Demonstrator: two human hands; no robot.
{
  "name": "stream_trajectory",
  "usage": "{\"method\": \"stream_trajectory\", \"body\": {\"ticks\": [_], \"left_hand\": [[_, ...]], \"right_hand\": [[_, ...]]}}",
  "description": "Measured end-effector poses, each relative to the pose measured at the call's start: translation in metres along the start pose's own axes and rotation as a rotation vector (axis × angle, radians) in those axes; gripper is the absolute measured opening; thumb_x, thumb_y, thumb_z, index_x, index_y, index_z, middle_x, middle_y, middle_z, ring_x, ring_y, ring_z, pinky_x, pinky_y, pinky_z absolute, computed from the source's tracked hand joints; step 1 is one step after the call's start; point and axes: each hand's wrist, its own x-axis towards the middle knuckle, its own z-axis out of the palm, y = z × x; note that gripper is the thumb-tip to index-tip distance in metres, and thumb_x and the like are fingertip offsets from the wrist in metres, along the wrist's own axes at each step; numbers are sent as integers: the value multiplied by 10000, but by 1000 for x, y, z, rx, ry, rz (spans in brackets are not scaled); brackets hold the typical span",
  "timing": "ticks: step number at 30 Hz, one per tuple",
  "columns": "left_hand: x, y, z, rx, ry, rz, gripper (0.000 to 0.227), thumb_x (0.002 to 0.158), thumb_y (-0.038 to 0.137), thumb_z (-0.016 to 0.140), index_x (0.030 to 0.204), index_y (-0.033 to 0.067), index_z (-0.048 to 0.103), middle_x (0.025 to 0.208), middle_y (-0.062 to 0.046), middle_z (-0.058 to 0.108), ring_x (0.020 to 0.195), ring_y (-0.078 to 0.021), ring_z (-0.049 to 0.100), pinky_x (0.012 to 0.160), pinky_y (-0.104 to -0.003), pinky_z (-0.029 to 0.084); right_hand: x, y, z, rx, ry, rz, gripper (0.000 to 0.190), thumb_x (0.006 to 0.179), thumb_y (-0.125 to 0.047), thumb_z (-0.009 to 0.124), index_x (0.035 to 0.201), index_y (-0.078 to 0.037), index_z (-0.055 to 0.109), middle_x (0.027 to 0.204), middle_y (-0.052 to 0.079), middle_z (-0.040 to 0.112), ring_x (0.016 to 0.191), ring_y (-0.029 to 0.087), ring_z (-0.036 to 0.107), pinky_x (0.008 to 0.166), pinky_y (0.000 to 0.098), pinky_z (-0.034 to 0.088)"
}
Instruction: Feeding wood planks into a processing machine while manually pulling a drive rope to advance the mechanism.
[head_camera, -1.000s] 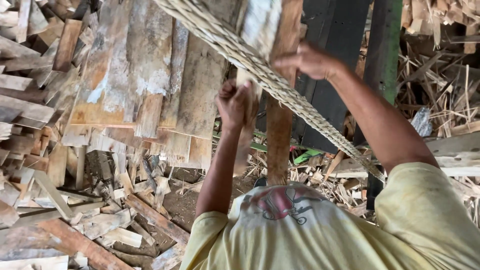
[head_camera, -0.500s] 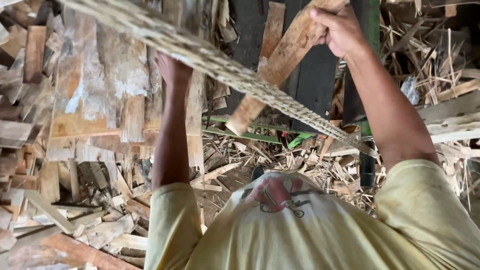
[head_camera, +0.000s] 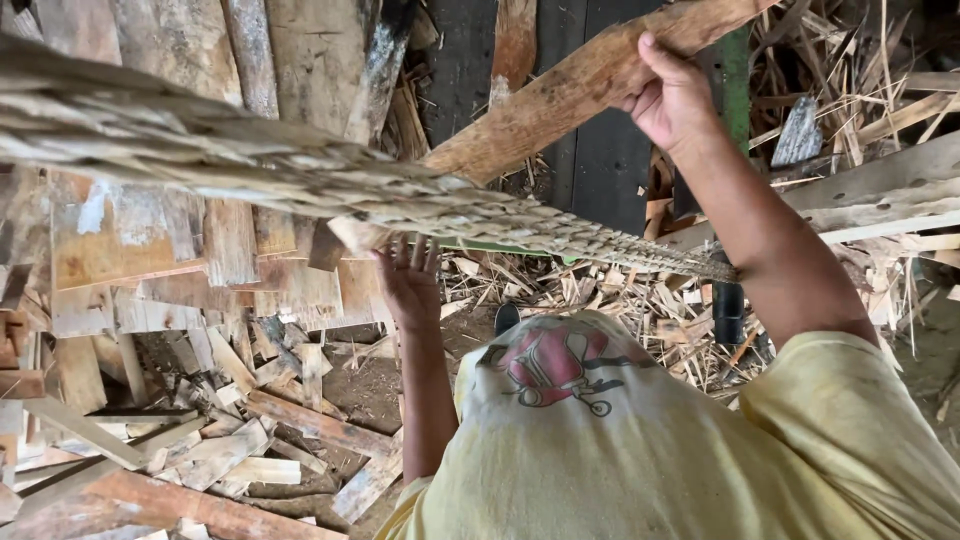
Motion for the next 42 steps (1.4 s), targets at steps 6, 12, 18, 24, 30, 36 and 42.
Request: {"method": "stream_trajectory", "body": {"ticks": [6,12,18,24,30,36,42], "left_hand": [[34,10,1,-106,-443,63,402,1099,279,628,1410,25,619,1274,-178,696,1128,-257,700,1002,-448,594],[56,62,9,-61,-583,87,239,1189,204,579,1279,15,695,1034,-106,726,852,-154,697,786,-342,633],[96,66,11,154,-301,120,204,1095,81,538,1094,-21,715,800,-100,706,653,-175,696,684,-389,683],[150,94,17,48,-432,61,198,1066,12,530,1078,-47,718,768,-113,702,552,-142,645,581,-353,648],[149,90,56,266,-27,182,229,1054,65,665,1101,-151,728,927,-248,739,658,-240,712,595,-379,669],[153,-15,85,441,-33,23,331,926,79,691,1173,-137,648,1213,-353,667,887,-390,796,665,-431,691],[149,-102,114,430,-88,-151,357,913,68,701,1203,-128,627,1222,-356,667,875,-419,792,633,-413,679]], "right_hand": [[-2,15,1,-102,-66,204,297,1028,-212,708,1180,20,602,1195,250,701,1114,337,751,986,476,654],[-64,-24,-37,-745,-187,406,444,1038,-195,615,1390,59,521,1310,256,649,1101,336,723,958,419,621],[-214,-42,-126,-901,118,-140,385,1170,-266,638,1384,47,570,1206,218,622,1010,219,640,877,306,553],[-291,-8,-93,-798,266,-76,484,1070,-400,726,1418,-71,654,971,25,596,727,37,430,701,175,450],[-284,-12,-75,-494,186,79,549,909,-347,801,1348,-50,657,989,-11,587,823,96,564,725,294,518],[-276,6,-61,-802,257,162,618,863,-108,740,1416,-17,478,1034,47,583,809,91,596,628,241,545],[-284,42,-91,-1344,395,264,491,974,5,567,1443,18,421,987,155,603,643,185,665,436,298,561]]}}
